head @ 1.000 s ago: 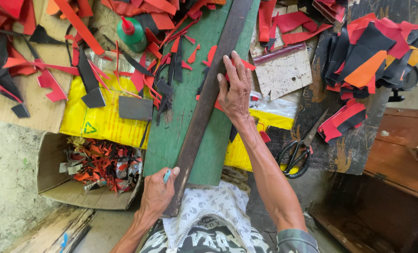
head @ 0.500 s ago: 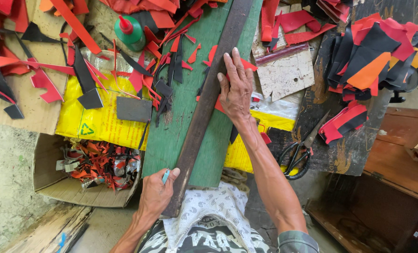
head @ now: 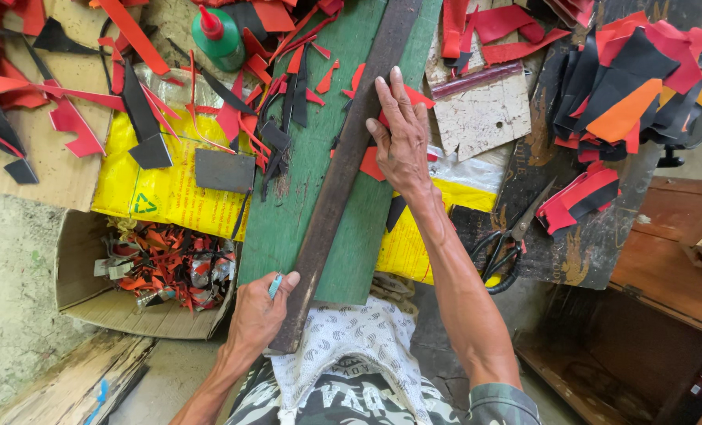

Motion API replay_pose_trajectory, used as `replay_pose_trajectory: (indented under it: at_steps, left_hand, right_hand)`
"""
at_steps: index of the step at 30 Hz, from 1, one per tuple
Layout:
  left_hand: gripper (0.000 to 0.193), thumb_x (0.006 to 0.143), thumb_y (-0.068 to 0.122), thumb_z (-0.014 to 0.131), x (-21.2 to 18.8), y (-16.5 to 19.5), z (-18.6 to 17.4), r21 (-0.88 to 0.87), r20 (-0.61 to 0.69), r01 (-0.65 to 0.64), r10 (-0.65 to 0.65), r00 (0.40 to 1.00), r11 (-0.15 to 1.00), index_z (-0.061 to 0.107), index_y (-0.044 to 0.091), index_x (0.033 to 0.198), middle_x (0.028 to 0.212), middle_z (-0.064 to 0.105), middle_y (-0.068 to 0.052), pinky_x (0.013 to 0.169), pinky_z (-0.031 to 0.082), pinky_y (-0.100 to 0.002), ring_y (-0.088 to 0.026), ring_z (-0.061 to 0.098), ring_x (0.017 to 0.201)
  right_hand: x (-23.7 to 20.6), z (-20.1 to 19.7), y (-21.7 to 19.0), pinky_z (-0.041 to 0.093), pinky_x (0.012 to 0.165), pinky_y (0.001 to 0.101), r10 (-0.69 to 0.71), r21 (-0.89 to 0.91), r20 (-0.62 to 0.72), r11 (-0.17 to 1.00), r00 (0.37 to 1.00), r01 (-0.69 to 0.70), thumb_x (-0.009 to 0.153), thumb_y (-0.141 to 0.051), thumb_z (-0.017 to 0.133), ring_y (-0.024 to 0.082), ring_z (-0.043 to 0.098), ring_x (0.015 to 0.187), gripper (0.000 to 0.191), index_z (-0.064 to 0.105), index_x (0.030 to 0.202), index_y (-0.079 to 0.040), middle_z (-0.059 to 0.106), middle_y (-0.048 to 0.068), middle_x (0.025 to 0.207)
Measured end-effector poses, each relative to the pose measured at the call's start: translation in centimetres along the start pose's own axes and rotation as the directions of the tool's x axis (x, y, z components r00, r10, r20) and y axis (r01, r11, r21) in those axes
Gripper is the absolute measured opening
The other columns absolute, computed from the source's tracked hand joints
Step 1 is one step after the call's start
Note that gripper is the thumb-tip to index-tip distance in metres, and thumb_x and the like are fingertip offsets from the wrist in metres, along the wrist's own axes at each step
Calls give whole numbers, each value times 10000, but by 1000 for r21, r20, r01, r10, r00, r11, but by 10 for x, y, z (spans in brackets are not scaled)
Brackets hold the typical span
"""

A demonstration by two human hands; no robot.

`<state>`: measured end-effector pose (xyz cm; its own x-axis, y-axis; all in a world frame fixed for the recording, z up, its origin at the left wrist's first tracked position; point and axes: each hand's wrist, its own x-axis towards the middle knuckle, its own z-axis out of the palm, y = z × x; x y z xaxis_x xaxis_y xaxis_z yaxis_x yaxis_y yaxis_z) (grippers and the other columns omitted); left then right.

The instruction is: The person uses a utility knife and a straightedge to cut red and black material pieces on a green cutting board. They repeatedly align the material, cut along the straightedge, and stack the cut pieces on the table.

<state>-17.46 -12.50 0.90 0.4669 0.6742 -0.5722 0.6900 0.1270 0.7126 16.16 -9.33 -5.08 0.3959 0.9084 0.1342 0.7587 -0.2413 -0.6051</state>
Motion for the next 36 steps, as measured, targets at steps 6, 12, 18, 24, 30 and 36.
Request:
replay_pose_trajectory:
  at_steps: [6,12,18,24,30,36]
  left_hand:
    - [493,987,373,638,1,3,-1,2,16,43,-43,999,999,590,-14,685,437,347,-64,397,298,-388,-122,326,418]
    - [424,975,355,624,3,5,-3,-15,52,60,-60,997,998,650,5,736,427,349,-72,388,300,-391,-116,352,395]
    - [510,999,376,639,4,8,-5,11,41,43,-43,998,999,617,-37,702,457,327,-66,409,314,-388,-133,333,428]
    - [491,972,406,632,6,8,-5,-3,64,115,-114,991,993,645,-17,723,424,348,-62,405,317,-397,-137,344,404]
    - [479,973,395,632,7,4,-3,-7,85,156,-154,984,988,662,-17,730,434,340,-56,408,308,-392,-128,339,412]
    - [497,977,399,631,9,-4,-1,-43,61,87,-85,995,995,645,-15,703,465,341,-37,418,322,-371,-104,344,453]
  right_hand:
    - [1,-3,-2,259,1231,591,0,-21,36,1000,999,1,1019,-189,702,332,407,1529,645,425,1599,-136,292,104,1702]
    - [0,-5,-2,267,1236,589,-7,-21,49,1000,999,8,1026,-186,694,321,407,1526,649,404,1605,-136,268,113,1712]
    - [2,-6,-6,300,1206,552,20,-17,69,1000,997,-19,1009,-164,689,326,431,1490,660,402,1602,-130,274,126,1714]
    - [2,-7,-7,324,1185,516,-24,-52,43,998,999,27,1009,-154,695,341,427,1501,668,395,1605,-120,272,137,1707]
    - [4,-8,-5,288,1207,552,-6,-38,91,999,996,9,1015,-156,685,358,390,1520,674,379,1615,-134,238,139,1718]
    - [7,-15,-7,226,1239,614,10,-44,176,999,984,-2,935,-275,787,351,321,1563,853,322,1636,-136,169,150,1728]
